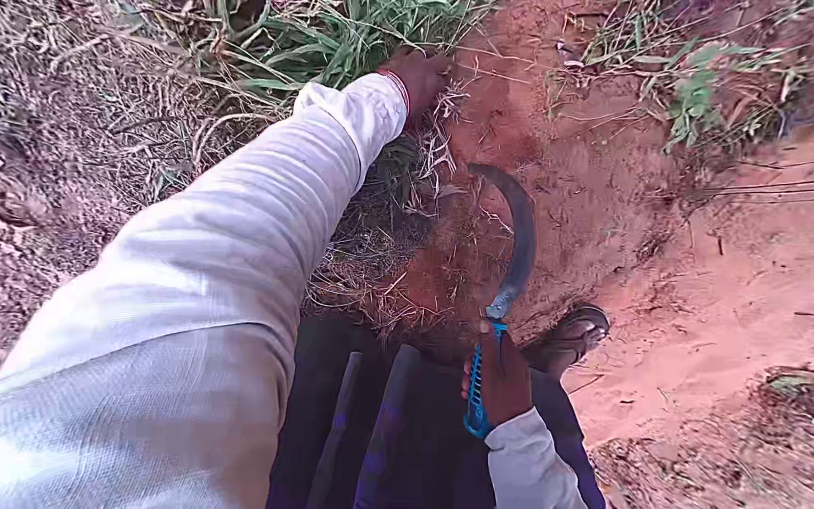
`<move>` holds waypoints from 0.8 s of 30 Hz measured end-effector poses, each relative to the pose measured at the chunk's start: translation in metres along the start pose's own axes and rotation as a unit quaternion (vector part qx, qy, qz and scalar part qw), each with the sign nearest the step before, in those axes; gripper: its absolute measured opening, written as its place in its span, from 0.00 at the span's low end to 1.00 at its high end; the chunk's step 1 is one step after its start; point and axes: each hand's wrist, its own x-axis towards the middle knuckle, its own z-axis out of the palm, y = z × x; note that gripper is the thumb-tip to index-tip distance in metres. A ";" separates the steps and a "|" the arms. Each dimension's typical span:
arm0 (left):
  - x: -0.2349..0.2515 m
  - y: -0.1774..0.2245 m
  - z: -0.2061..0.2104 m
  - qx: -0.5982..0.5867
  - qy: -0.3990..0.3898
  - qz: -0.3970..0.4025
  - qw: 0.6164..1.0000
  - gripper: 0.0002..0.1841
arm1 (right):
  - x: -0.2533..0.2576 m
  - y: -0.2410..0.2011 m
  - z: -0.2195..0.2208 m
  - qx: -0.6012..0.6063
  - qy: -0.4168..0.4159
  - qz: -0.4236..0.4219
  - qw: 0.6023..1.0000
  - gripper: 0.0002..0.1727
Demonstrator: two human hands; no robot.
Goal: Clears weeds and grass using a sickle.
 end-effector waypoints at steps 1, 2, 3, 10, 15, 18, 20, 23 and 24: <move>-0.005 -0.003 0.002 -0.012 0.004 0.004 1.000 0.22 | 0.000 -0.005 -0.007 0.000 0.017 -0.030 0.999 0.21; -0.007 -0.007 0.004 -0.026 0.010 0.004 1.000 0.23 | 0.008 -0.014 -0.011 0.003 0.039 -0.071 0.997 0.21; -0.008 -0.014 0.006 -0.043 0.027 -0.002 0.999 0.24 | 0.025 -0.029 -0.012 0.010 0.055 -0.106 0.993 0.21; -0.007 -0.014 0.000 -0.047 -0.009 -0.068 0.997 0.26 | 0.134 -0.089 0.035 -0.045 -0.004 -0.021 0.999 0.35; -0.029 -0.013 -0.003 -0.006 -0.040 -0.072 0.997 0.21 | 0.021 -0.008 0.022 -0.024 -0.076 0.039 0.996 0.25; -0.041 -0.015 0.002 -0.005 -0.058 -0.072 0.996 0.20 | -0.011 -0.017 -0.005 -0.056 -0.066 0.025 0.996 0.23; -0.041 -0.018 -0.008 -0.016 -0.051 -0.089 0.995 0.23 | -0.003 -0.033 -0.013 -0.094 -0.031 -0.052 0.994 0.24; -0.046 0.005 -0.013 -0.089 -0.011 -0.097 0.991 0.43 | 0.038 -0.041 -0.010 -0.089 0.020 -0.079 0.993 0.25; -0.046 0.016 -0.015 -0.104 0.021 -0.077 0.991 0.51 | 0.055 -0.046 -0.006 -0.080 0.022 -0.053 0.995 0.26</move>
